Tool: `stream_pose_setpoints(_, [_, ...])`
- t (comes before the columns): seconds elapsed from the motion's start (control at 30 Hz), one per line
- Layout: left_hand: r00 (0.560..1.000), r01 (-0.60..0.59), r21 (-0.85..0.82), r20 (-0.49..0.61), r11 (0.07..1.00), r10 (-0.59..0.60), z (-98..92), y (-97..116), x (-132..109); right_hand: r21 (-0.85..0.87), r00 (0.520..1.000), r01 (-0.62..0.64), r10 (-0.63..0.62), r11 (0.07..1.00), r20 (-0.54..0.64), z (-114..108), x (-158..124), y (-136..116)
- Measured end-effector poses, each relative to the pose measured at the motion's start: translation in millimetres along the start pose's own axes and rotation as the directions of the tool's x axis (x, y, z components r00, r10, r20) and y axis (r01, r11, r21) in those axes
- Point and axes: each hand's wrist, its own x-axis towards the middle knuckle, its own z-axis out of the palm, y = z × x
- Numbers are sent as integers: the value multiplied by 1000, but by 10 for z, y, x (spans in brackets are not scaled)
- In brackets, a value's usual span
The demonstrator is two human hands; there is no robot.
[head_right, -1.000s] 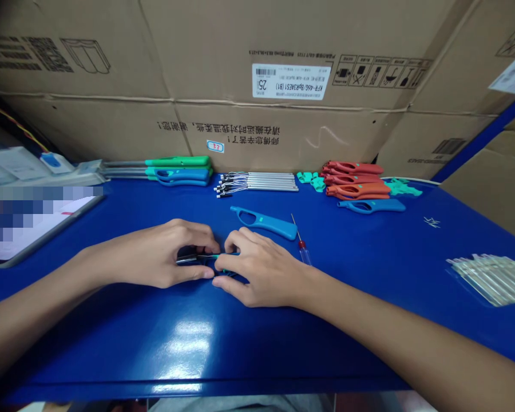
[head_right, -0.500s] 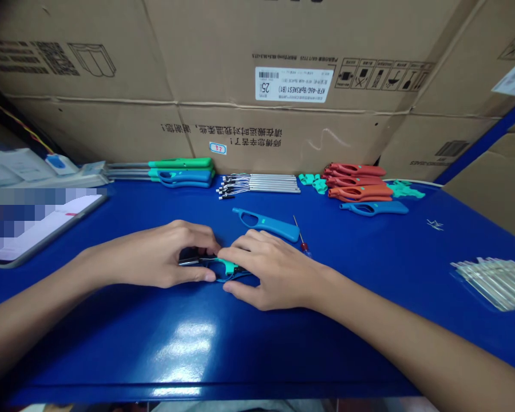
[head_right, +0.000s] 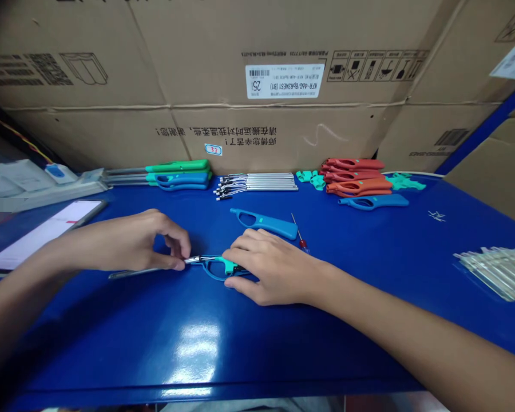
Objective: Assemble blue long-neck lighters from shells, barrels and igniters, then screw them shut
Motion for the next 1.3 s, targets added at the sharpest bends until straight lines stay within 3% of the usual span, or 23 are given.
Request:
stream_pose_setpoints(0.5, [999, -42, 12, -13, 999, 43, 18, -23, 11, 72, 999, 20, -18, 997, -39, 33, 25, 39])
stream_pose_setpoints(0.8, [999, 37, -45, 7, 998, -37, 44, -13, 36, 101, 999, 30, -27, 994, -38, 31, 35, 42])
stream_pose_setpoints(1.3, [997, -76, 19, -24, 997, 76, 94, 27, 64, 103, 999, -54, 53, 993, 12, 16, 30, 3])
